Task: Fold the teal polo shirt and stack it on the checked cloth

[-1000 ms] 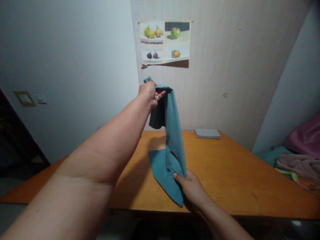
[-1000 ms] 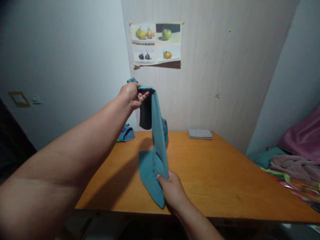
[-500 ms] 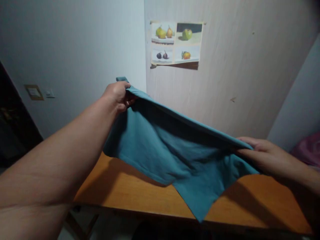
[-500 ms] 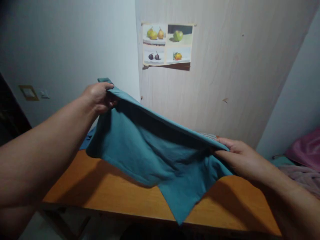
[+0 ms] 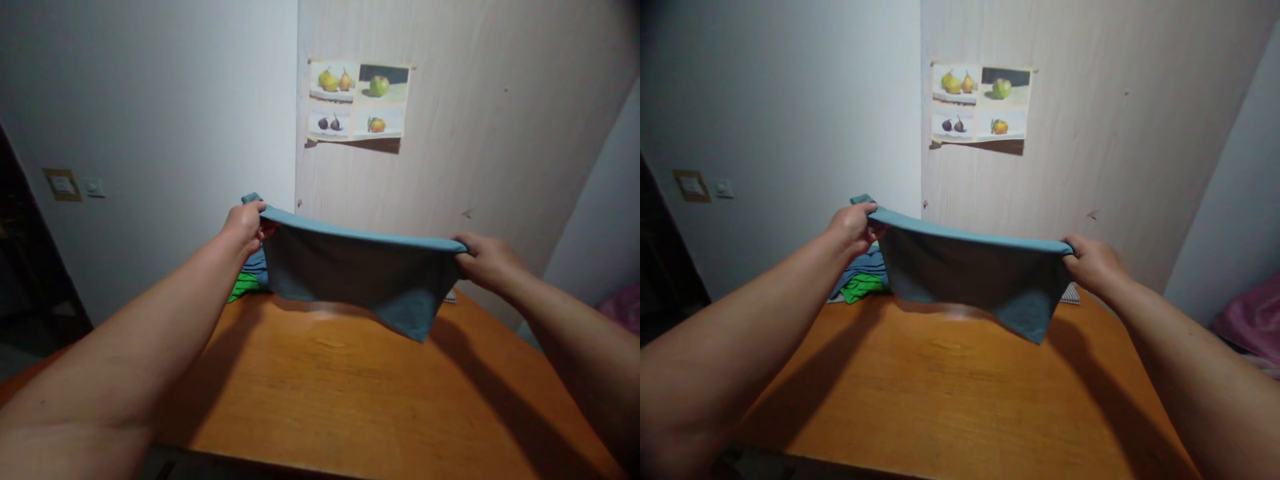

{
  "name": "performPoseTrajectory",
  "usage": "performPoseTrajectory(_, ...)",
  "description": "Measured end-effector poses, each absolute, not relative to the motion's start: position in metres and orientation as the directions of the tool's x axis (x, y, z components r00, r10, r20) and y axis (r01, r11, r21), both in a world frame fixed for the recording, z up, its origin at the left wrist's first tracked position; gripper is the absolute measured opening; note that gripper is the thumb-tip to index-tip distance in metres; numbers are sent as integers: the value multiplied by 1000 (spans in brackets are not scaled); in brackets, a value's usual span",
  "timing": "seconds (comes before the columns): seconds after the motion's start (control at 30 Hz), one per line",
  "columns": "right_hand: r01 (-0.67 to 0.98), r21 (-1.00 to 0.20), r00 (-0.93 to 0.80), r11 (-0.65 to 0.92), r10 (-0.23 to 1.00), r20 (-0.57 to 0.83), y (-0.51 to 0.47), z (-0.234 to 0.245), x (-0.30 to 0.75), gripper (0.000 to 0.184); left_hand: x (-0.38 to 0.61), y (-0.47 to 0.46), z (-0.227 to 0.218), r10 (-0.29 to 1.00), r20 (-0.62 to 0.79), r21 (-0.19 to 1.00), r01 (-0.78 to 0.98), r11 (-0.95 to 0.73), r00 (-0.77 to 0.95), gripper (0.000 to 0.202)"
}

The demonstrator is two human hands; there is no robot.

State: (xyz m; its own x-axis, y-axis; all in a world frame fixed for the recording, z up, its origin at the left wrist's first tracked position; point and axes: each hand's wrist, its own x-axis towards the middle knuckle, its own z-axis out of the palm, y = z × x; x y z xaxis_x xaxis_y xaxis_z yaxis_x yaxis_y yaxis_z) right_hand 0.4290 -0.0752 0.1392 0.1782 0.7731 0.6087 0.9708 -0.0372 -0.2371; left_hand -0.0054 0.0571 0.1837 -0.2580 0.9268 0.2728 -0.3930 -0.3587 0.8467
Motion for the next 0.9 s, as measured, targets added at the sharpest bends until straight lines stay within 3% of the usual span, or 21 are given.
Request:
performPoseTrajectory(0.13, 999, 45, -11, -30, 709, 705, -98, 106, 432, 38, -18, 24, 147, 927, 304, 850, -377, -368, -221, 11)
performPoseTrajectory(0.23, 975, 214, -187, 56, 726, 662, -124, 43, 436, 42, -30, -17, 86, 967, 195, 916, -322, -239, -162, 8)
performPoseTrajectory(0.4, 945, 240, -313, 222, 825, 470, -167, -55, 444, 38, -51, -86, -19, 975, -209, 948, -259, 182, -80, 19)
performPoseTrajectory(0.5, 948, 190, -316, 257, 845, 432, -181, -77, 448, 43, -60, -110, -43, 955, -296, 940, -180, 289, -10, 28)
performPoseTrajectory(0.73, 965, 175, -252, 195, 875, 414, -196, -79, 453, 41, -74, -120, -38, 987, -124, 986, 99, 134, -102, 48)
performPoseTrajectory(0.9, 974, 163, -210, 156, 891, 403, -208, -79, 457, 37, -92, -116, -43, 997, 46, 889, 453, -67, 57, 33)
